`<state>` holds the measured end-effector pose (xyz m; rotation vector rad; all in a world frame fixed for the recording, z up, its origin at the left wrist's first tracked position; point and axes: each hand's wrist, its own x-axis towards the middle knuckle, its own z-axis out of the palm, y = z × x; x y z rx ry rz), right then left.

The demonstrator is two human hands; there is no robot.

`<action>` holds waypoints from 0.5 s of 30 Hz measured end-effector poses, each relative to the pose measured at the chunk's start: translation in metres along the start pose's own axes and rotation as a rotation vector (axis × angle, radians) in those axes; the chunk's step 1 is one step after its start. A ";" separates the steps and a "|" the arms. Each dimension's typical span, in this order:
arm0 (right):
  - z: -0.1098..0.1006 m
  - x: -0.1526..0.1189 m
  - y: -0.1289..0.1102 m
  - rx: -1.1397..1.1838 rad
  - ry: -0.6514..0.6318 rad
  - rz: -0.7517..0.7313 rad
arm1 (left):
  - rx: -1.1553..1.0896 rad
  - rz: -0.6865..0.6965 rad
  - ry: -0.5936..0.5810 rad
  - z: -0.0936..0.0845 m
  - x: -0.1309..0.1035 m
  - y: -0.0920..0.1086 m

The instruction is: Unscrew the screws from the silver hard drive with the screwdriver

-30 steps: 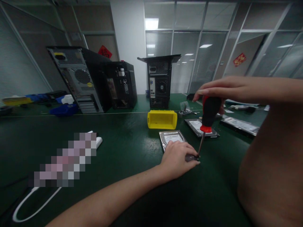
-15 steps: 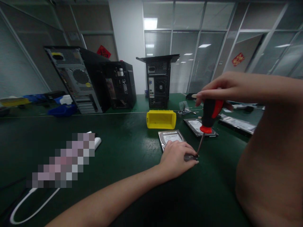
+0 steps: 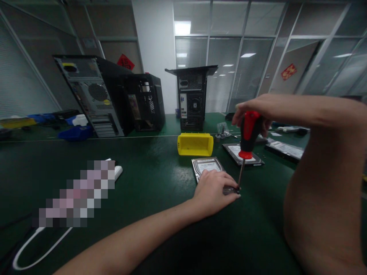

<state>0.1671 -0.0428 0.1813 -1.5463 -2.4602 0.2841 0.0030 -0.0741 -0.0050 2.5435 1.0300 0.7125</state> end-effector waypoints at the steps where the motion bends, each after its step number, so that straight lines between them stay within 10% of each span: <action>1: 0.000 -0.001 -0.004 -0.013 0.003 0.002 | -0.001 0.001 0.005 0.000 0.000 0.000; 15: -0.006 -0.007 0.008 -0.030 -0.104 0.105 | -0.010 0.012 0.035 0.002 0.000 -0.002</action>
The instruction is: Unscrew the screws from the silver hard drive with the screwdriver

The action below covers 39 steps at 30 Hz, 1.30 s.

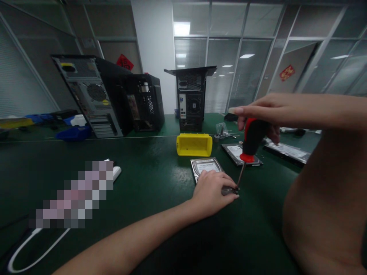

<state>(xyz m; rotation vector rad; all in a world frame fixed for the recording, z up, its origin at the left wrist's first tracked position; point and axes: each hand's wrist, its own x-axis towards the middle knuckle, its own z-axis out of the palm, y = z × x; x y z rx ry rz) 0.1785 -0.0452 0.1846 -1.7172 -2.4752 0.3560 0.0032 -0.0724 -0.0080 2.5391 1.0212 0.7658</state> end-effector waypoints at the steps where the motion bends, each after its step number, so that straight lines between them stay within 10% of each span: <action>1: 0.001 -0.002 -0.003 0.002 0.017 -0.015 | 0.000 0.002 0.002 0.000 0.000 0.000; 39: -0.003 -0.003 0.008 0.046 0.092 -0.116 | -0.009 -0.016 -0.005 0.004 0.003 0.001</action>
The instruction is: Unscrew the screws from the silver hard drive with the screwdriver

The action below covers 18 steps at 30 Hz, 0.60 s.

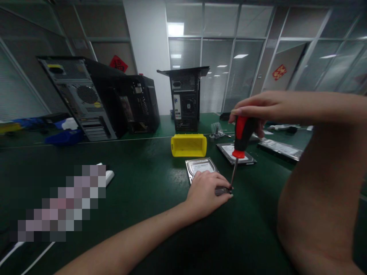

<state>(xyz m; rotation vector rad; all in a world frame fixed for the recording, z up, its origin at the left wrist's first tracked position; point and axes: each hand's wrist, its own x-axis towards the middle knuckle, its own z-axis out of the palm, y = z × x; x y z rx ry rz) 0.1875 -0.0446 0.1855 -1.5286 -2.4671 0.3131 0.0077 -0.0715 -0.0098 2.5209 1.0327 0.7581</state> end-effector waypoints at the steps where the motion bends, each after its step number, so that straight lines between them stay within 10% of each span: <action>1: 0.000 -0.001 -0.001 -0.007 0.001 0.000 | 0.001 -0.003 0.000 0.000 0.000 0.000; 18: 0.002 0.003 -0.001 -0.026 0.007 0.082 | 0.018 -0.009 -0.009 -0.002 0.000 0.000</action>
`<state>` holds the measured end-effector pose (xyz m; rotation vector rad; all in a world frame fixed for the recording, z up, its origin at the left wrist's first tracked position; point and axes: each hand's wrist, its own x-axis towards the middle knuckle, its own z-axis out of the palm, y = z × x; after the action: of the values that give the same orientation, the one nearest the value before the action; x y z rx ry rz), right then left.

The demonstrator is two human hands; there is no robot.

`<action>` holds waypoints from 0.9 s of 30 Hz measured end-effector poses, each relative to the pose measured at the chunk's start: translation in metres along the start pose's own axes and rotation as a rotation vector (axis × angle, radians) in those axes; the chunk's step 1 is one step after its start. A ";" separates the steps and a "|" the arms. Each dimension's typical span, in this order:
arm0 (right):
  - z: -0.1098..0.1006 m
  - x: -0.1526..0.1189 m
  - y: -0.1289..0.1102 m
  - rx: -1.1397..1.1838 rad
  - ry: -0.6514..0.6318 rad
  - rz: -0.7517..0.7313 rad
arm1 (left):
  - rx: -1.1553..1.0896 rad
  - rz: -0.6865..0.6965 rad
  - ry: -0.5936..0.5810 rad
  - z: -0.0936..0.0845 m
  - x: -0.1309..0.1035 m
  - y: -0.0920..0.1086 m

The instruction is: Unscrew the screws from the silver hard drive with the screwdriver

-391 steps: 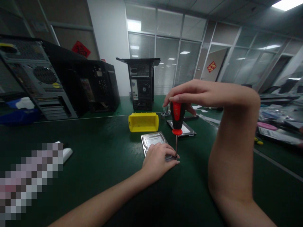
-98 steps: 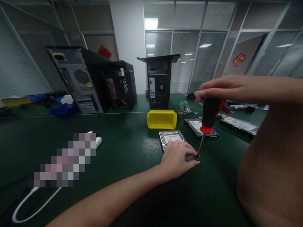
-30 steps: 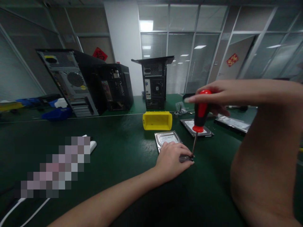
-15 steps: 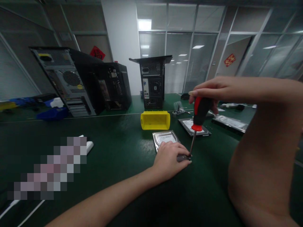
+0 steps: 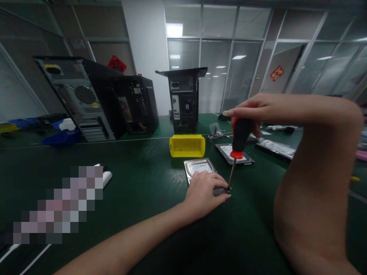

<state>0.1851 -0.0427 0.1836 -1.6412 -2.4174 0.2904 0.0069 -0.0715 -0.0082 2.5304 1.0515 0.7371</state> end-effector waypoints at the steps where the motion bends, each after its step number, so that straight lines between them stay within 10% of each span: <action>1: 0.000 0.001 0.001 -0.010 0.007 0.005 | -0.002 -0.002 -0.004 0.000 0.000 0.000; 27: 0.005 0.007 -0.012 0.042 -0.029 -0.075 | 0.011 -0.003 -0.016 -0.001 0.000 0.004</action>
<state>0.1707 -0.0411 0.1824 -1.5356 -2.4703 0.3527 0.0081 -0.0740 -0.0057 2.5388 1.0566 0.7116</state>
